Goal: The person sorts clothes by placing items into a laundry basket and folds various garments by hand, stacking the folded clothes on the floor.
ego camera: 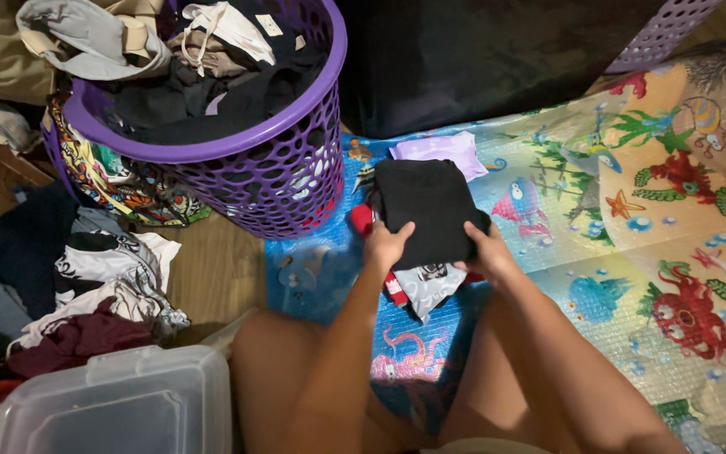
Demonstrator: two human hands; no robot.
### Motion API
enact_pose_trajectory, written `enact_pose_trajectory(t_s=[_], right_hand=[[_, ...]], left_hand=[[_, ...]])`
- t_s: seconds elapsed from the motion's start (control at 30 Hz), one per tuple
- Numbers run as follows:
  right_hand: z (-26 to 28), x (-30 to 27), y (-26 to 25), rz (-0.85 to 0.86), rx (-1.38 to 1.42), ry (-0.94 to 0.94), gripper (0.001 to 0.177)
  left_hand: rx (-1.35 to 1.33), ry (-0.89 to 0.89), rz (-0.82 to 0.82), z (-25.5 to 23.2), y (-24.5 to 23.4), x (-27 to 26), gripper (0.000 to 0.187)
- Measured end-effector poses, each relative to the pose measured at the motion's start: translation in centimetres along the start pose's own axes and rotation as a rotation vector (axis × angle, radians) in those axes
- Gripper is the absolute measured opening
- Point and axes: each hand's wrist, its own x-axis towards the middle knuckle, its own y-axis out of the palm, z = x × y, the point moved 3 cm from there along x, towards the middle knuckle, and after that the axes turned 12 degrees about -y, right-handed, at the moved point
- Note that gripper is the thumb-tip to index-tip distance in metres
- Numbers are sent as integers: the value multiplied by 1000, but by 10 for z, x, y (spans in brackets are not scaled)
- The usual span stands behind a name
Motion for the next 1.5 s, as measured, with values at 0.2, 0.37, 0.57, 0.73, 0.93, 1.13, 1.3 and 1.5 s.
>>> enact_pose_trajectory(t_s=[0.2,0.37,0.57,0.73,0.93,1.13,1.3,1.5], right_hand=[[-8,16,-15,49,32,-264,55],[-25,20,-33,-46,-511,-490,62],[43,-45,38,-83,-1162,-943,87],[10,-25,101,258,-1549,-875,73],[5,-9,138,327,-1738,-863,81],[-13,-70,289,473,-1510,-1157,80],[-26,-110,391,864,-1376,-1049,77],[-50,-133,406,1059,-1453,-889,81]], left_hand=[[-210,387,-182,2,1,-10,75],[-259,103,-3,68,42,-15,73],[-283,162,-83,118,66,23,69],[-194,238,-82,134,-8,70,65],[138,380,-374,179,-233,106,68],[578,-96,-359,225,-428,24,64],[956,-340,-253,240,-488,-39,115],[1112,-264,-148,250,-496,-29,153]])
